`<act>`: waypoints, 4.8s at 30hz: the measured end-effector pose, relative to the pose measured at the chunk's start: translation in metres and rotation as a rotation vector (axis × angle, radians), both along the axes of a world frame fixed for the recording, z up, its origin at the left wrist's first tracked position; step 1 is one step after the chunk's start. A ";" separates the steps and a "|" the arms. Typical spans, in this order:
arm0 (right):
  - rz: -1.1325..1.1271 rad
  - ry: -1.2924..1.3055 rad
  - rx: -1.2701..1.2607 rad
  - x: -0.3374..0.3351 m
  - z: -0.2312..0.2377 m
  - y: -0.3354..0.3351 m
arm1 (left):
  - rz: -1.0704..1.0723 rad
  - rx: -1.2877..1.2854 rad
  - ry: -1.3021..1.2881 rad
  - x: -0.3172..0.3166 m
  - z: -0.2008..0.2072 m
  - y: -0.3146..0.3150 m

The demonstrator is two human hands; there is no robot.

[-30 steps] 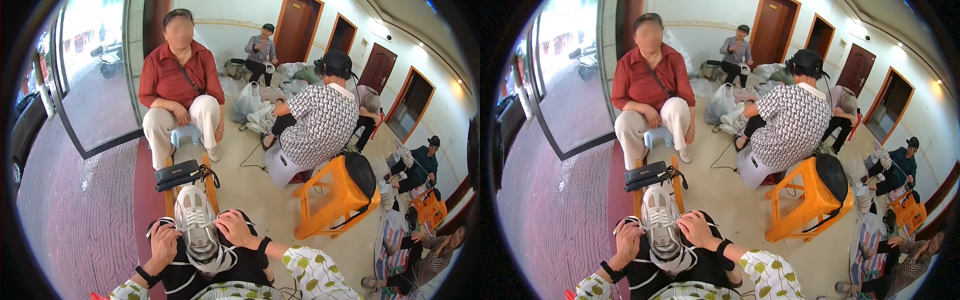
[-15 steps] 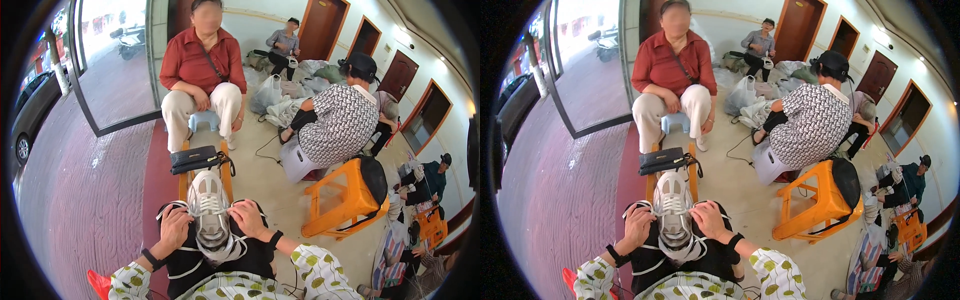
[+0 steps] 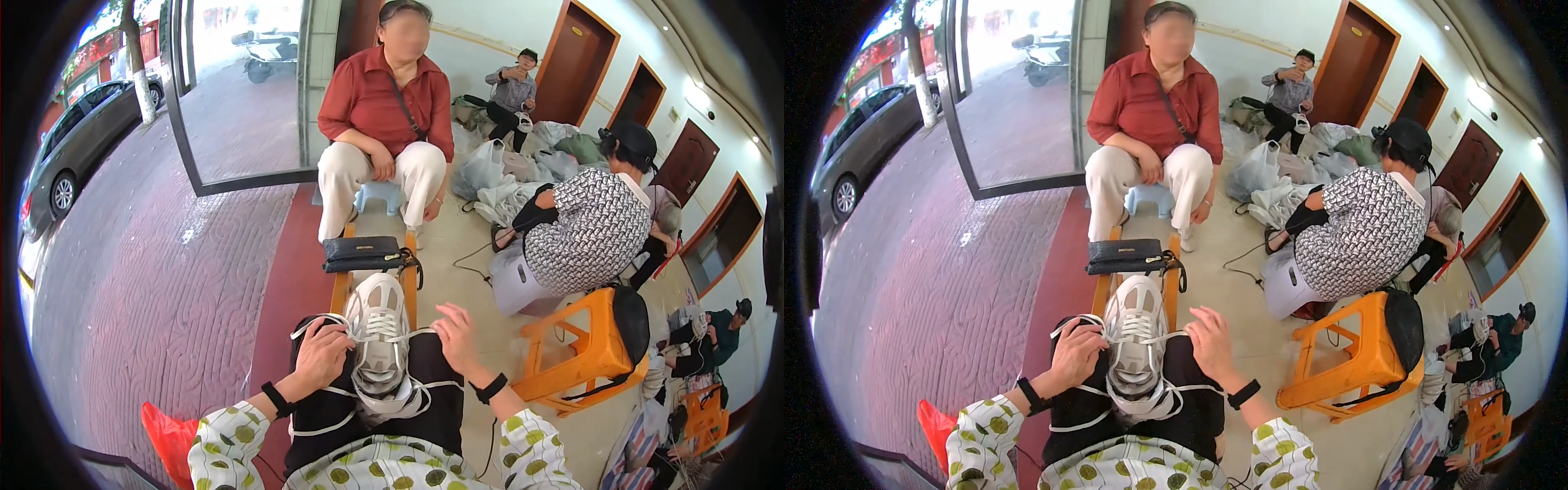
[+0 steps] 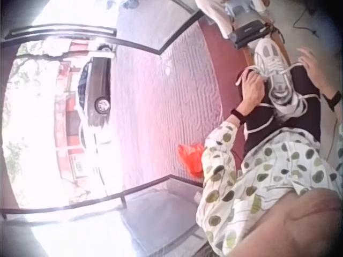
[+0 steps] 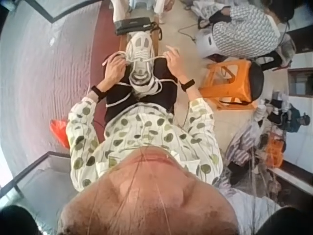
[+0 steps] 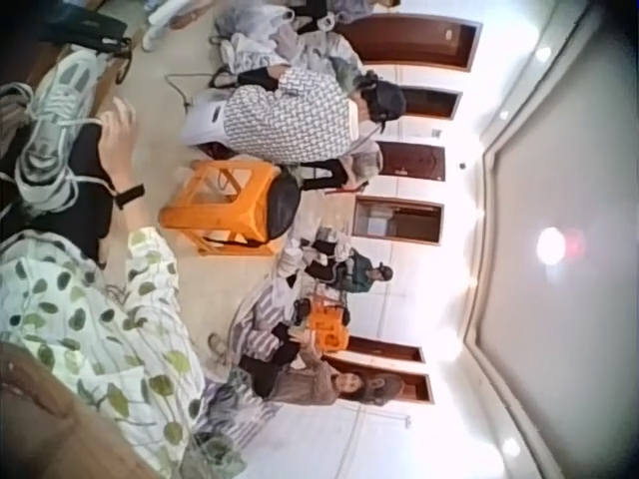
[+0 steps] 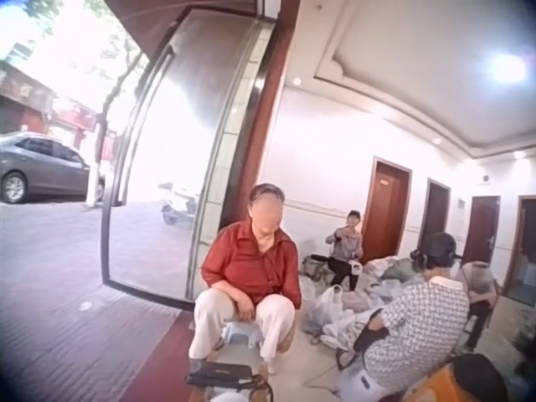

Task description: The recorder is lacing and unlacing a shoe while sitting in a workshop area.

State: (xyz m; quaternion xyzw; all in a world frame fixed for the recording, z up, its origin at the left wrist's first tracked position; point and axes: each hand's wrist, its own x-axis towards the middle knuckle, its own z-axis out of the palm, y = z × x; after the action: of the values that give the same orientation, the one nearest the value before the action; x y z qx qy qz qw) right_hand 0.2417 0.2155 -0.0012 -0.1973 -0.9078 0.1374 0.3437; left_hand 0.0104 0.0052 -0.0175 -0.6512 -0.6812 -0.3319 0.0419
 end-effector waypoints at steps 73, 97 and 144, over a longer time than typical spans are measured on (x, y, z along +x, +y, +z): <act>0.071 -0.219 -0.352 -0.045 -0.014 -0.019 | 0.013 0.013 -0.018 -0.003 -0.002 0.001; 0.010 -0.530 0.268 -0.057 -0.018 -0.059 | 0.010 0.031 -0.036 -0.001 -0.002 0.001; 0.443 -0.185 -0.040 -0.034 0.028 -0.042 | 0.005 0.033 0.004 -0.003 -0.008 0.012</act>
State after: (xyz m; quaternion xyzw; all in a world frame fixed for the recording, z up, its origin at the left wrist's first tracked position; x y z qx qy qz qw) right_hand 0.2079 0.1740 0.0269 -0.0118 -0.9536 0.2090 0.2165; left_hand 0.0077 0.0171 -0.0253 -0.6495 -0.6771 -0.3416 0.0548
